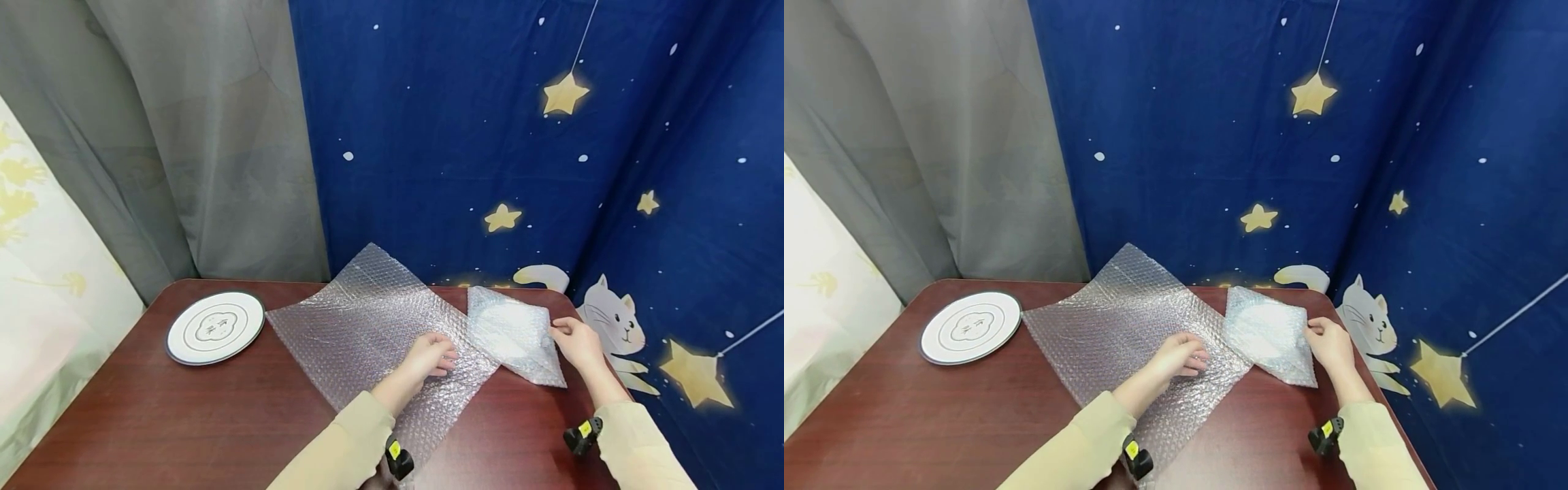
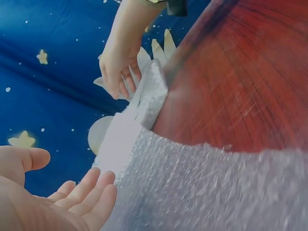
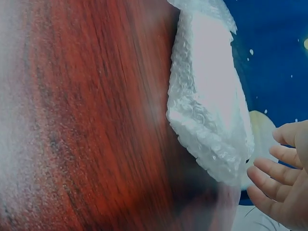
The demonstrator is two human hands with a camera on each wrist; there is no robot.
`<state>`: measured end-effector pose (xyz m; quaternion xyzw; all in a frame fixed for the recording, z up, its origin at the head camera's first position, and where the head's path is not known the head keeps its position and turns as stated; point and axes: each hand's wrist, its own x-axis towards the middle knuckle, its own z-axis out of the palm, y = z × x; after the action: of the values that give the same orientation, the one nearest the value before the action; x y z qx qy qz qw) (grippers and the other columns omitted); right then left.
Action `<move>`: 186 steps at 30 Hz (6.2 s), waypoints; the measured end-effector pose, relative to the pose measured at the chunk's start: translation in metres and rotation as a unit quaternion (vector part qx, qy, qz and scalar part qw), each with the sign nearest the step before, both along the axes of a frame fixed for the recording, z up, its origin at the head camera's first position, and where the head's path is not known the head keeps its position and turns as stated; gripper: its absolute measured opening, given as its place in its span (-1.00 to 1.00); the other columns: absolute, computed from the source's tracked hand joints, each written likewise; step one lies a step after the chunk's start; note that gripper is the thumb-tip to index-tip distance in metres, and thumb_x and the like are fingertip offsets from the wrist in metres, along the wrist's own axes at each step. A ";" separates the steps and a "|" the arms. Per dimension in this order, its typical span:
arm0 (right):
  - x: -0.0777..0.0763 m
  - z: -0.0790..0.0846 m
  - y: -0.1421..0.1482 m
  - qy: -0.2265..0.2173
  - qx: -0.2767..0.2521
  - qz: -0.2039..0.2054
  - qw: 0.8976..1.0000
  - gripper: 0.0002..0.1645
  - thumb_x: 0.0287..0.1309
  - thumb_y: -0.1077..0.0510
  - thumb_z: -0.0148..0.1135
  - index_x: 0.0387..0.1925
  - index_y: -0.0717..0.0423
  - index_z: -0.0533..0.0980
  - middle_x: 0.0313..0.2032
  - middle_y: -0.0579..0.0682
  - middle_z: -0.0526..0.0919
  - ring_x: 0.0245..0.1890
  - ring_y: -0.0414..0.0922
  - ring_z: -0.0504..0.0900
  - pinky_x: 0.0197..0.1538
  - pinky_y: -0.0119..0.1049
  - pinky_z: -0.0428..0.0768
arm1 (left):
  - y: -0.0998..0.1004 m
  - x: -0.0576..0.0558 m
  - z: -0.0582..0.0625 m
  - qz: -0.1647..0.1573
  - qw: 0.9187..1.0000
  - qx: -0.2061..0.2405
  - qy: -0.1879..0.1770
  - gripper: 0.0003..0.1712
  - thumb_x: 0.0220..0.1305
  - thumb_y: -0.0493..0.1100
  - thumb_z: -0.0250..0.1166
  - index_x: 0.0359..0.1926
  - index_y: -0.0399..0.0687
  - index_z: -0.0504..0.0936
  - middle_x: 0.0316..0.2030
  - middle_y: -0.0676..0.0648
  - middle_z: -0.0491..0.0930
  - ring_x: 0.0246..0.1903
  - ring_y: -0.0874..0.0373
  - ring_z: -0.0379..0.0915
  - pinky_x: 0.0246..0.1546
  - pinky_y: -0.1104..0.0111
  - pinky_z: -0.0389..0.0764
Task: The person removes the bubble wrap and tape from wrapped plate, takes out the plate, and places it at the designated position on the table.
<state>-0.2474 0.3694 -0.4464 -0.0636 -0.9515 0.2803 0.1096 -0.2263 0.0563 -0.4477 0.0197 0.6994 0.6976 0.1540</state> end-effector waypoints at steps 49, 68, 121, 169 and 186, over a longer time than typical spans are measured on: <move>-0.025 -0.025 0.026 -0.143 -0.262 -0.060 0.952 -0.25 0.31 -0.11 0.10 0.19 0.49 0.30 0.10 0.46 0.39 -0.14 0.03 0.55 -0.27 -0.29 0.65 | 0.101 0.027 -0.026 -0.035 0.990 0.075 -0.111 -0.67 0.19 -0.16 0.17 -0.09 -0.28 0.59 -0.27 -0.23 0.66 -0.28 -0.14 0.65 -0.31 0.15 0.67; -0.025 -0.037 0.032 -0.157 -0.252 -0.042 0.954 -0.19 0.25 -0.12 0.19 0.15 0.57 0.32 -0.07 0.35 0.53 -0.29 -0.10 0.56 -0.29 -0.30 0.64 | 0.121 0.024 -0.040 -0.025 0.972 0.186 -0.143 -0.68 0.24 -0.21 0.13 -0.02 -0.29 0.47 -0.03 -0.28 0.52 -0.08 -0.21 0.53 -0.10 -0.05 0.56; 0.011 -0.033 0.032 -0.115 -0.247 -0.106 0.956 -0.51 0.22 0.09 0.21 -0.05 0.49 0.42 -0.15 0.25 0.45 -0.32 -0.06 0.47 -0.40 -0.37 0.49 | 0.129 0.024 -0.037 -0.043 0.957 0.241 -0.155 -0.70 0.28 -0.28 0.12 0.02 -0.25 0.39 0.05 -0.16 0.46 0.04 -0.20 0.46 0.02 -0.13 0.44; 0.048 0.015 0.022 -0.037 -0.294 -0.151 0.943 -0.61 0.25 0.10 0.18 -0.11 0.39 0.42 -0.03 0.21 0.40 -0.23 -0.05 0.45 -0.35 -0.38 0.50 | 0.127 0.027 -0.009 -0.042 0.970 0.238 -0.042 -0.81 0.37 -0.12 0.11 -0.15 -0.14 0.36 -0.32 -0.29 0.67 -0.20 -0.09 0.65 -0.06 0.06 0.53; 0.052 0.032 0.003 0.001 -0.286 -0.128 0.950 -0.73 0.22 0.15 0.22 -0.23 0.33 0.48 -0.42 -0.13 0.54 -0.42 -0.24 0.48 -0.39 -0.42 0.51 | 0.108 0.017 -0.003 -0.059 0.965 0.255 -0.011 -0.82 0.46 -0.16 -0.01 -0.29 -0.15 0.27 -0.41 -0.44 0.62 -0.29 -0.27 0.62 -0.26 0.25 0.61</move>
<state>-0.1952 0.3724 -0.4148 -0.2137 -0.8154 0.5240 0.1224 -0.2096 0.1640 -0.4504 0.0916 0.4939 0.8429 0.1926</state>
